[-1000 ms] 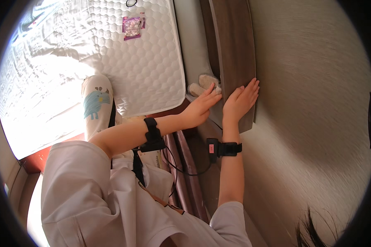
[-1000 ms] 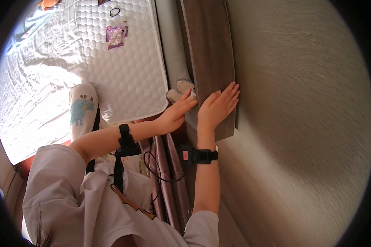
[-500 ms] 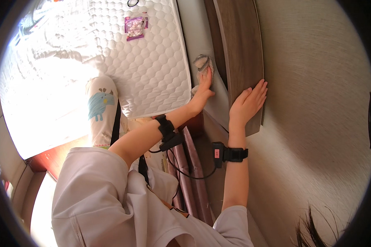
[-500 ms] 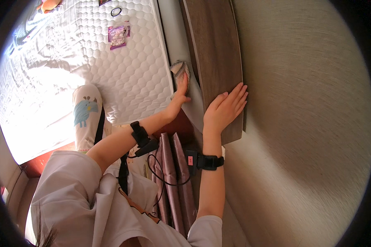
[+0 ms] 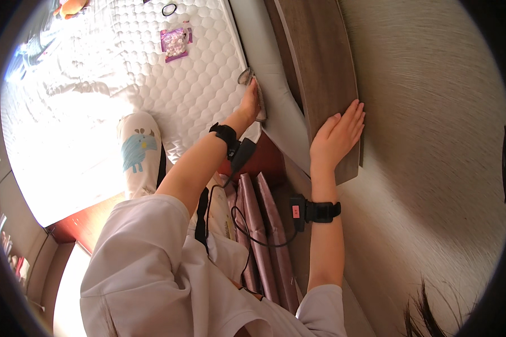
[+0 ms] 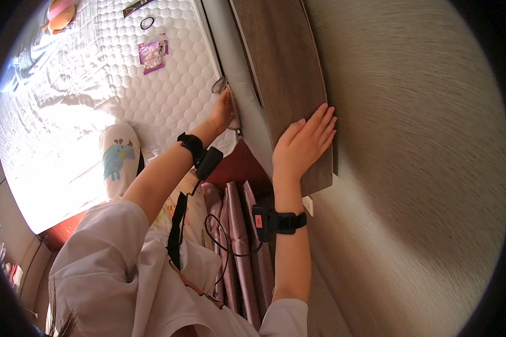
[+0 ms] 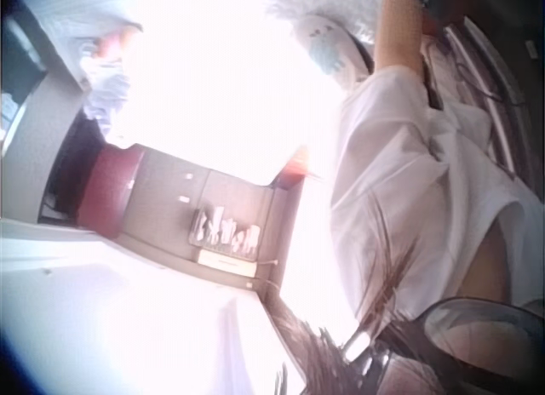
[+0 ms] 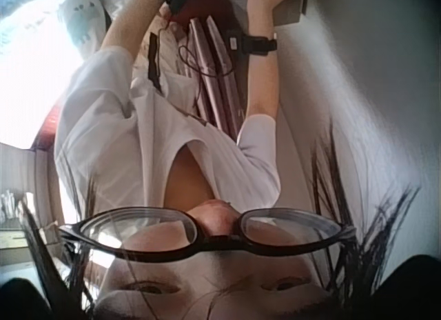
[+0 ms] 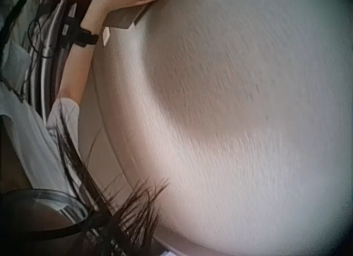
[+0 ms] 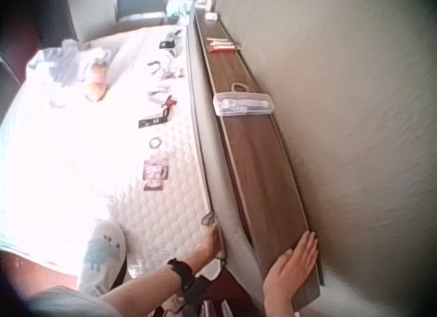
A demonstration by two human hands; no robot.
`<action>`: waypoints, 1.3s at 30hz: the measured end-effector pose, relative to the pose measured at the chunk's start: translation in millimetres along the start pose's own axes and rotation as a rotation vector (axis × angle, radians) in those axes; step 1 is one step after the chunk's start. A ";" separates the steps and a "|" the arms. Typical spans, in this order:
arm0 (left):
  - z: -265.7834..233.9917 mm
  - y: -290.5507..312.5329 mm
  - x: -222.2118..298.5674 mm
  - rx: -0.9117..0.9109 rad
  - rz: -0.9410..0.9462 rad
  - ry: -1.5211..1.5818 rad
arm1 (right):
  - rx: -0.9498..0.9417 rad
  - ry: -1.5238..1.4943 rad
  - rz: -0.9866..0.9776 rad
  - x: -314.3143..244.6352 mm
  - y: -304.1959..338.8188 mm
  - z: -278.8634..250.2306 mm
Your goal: The person wipes the side of a wooden headboard with a cloth, then picks up various small items from the mattress and places them into the headboard's storage compartment. Items handled include a hair tie, a small box, pens, keys, and a hair clip.
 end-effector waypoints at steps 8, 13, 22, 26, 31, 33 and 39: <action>2.4 -9.7 -0.4 0.032 0.005 0.047 | -0.006 0.017 -0.004 -0.9 0.0 -0.8; 37.7 34.9 1.1 -0.018 -0.159 0.209 | -0.011 0.007 0.000 0.3 1.5 -1.9; 67.3 138.5 8.1 -0.164 -0.103 0.194 | -0.058 -0.033 -0.002 3.3 4.3 1.1; 60.7 135.5 19.4 -0.063 0.018 0.020 | -0.088 -0.042 -0.038 0.6 5.8 -0.4; 36.9 103.0 17.3 -0.013 -0.125 0.022 | -0.147 -0.052 -0.043 -4.2 7.1 -1.1; 31.9 88.3 12.1 -0.016 -0.122 -0.021 | -0.157 -0.050 -0.046 -5.3 6.9 -0.1; 9.0 31.1 -11.7 0.009 -0.137 0.038 | -0.151 -0.036 -0.068 -5.3 8.9 -1.2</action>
Point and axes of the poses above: each hand's wrist, its own y-axis away from the middle knuckle, its own z-axis out of the palm, x = y × z, the point moved 9 cm from there along -y, towards the middle knuckle, and after that the axes turned 14 degrees about x, right-handed, at the moved point
